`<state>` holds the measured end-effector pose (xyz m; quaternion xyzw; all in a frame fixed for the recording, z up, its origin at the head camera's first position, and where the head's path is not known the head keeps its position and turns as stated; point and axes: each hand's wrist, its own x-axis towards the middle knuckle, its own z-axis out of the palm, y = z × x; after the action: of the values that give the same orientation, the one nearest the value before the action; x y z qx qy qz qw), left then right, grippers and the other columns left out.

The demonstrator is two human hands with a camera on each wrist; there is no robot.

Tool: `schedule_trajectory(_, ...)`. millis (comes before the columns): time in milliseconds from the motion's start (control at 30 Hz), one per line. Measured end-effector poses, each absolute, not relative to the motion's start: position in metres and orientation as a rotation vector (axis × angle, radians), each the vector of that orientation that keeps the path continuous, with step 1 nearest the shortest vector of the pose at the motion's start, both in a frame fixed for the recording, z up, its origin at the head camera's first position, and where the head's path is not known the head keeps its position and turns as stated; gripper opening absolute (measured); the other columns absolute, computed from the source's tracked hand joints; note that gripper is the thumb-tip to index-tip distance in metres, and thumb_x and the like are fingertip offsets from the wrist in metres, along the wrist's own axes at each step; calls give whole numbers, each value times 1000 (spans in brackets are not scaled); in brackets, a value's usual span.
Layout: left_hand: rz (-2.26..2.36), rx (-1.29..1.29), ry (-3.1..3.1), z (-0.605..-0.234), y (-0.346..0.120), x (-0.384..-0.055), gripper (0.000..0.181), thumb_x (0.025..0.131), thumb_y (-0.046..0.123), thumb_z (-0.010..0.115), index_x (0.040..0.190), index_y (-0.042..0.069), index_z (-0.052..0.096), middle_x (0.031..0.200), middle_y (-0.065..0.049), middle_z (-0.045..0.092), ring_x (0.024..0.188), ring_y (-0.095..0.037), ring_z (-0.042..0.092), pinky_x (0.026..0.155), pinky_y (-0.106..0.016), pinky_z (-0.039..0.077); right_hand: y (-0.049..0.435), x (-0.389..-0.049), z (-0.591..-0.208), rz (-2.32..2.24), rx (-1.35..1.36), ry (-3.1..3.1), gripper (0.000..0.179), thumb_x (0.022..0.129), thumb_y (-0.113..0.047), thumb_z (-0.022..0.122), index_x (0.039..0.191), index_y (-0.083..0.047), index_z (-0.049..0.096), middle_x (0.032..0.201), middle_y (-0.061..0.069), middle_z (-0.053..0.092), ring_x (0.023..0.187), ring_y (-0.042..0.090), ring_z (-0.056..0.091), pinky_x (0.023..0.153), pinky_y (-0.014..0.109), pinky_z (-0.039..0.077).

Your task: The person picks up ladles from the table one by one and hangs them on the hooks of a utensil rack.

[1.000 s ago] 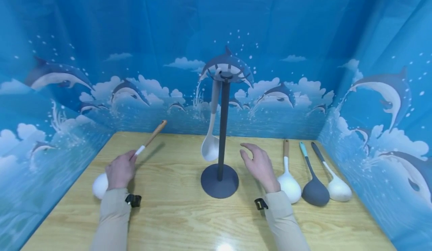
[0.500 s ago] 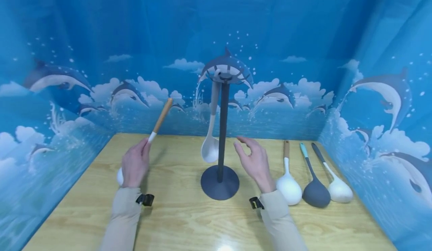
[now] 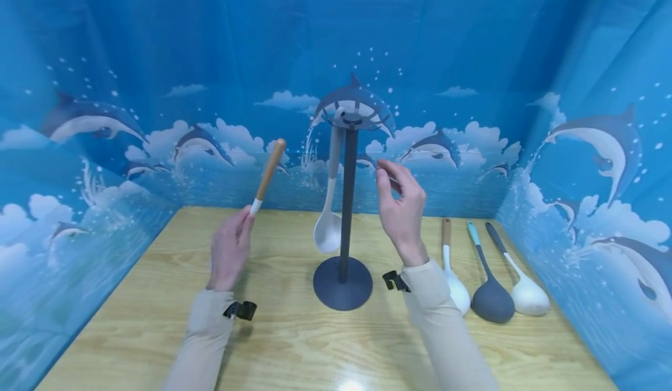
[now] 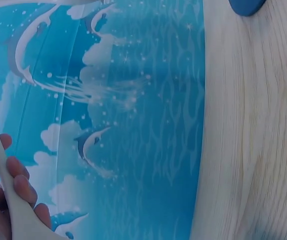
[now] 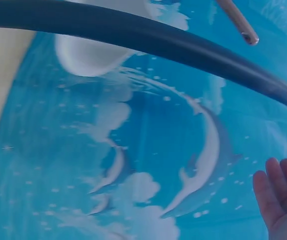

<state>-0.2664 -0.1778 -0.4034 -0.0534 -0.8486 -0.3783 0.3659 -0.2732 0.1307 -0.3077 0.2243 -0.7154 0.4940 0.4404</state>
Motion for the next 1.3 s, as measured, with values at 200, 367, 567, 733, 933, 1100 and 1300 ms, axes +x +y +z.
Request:
schedule_trajectory(200,-999,-155,-2171,-401,-171,-265,26,101,19,56,122,10,68,80,-13,64,61,-22,47,54,-34,35,127,-272,-276,1241,557,-1694,31,101,-20,52,128,-8,64,120,12,67,107,21,66,91,35,54)
schedule_trajectory(367,-1018,-165,-2166,-400,-169,-265,25,102,21,53,118,10,69,72,-10,57,57,-18,38,51,-30,31,125,-272,-255,1273,569,-1653,35,100,-15,52,132,-4,60,129,14,60,119,21,59,99,34,50)
schedule_trajectory(567,-1053,-180,-2119,-402,-168,-266,26,102,22,53,120,10,69,67,-6,50,54,-14,34,48,-27,29,124,-278,-236,1261,706,-1603,45,100,-26,52,133,5,54,136,22,52,128,28,52,107,41,44)
schedule_trajectory(733,-1085,-212,-2087,-403,-167,-267,25,102,20,53,117,9,70,67,-5,47,53,-11,32,47,-26,28,125,-282,-221,1097,822,-1623,61,99,-54,47,123,-1,65,131,15,61,127,24,54,108,38,42)
schedule_trajectory(933,-1128,-263,-2060,-401,-166,-269,23,103,18,51,111,7,69,71,-6,51,55,-9,36,48,-22,30,127,-286,-209,938,960,-1714,56,101,-50,46,112,-1,72,120,17,68,128,25,55,109,36,41)
schedule_trajectory(1100,-1156,-291,-2042,-399,-162,-270,22,103,18,51,108,5,68,73,-7,54,57,-9,38,49,-19,30,128,-289,-207,950,992,-1727,46,101,-42,52,107,-3,74,111,15,71,116,28,63,111,35,39)
schedule_trajectory(1300,-1200,-308,-2053,-400,-157,-270,22,103,19,51,109,7,68,72,-6,53,55,-9,37,48,-22,32,122,-292,-207,966,987,-1658,28,99,-15,52,102,-1,76,98,17,72,102,32,68,114,35,35)
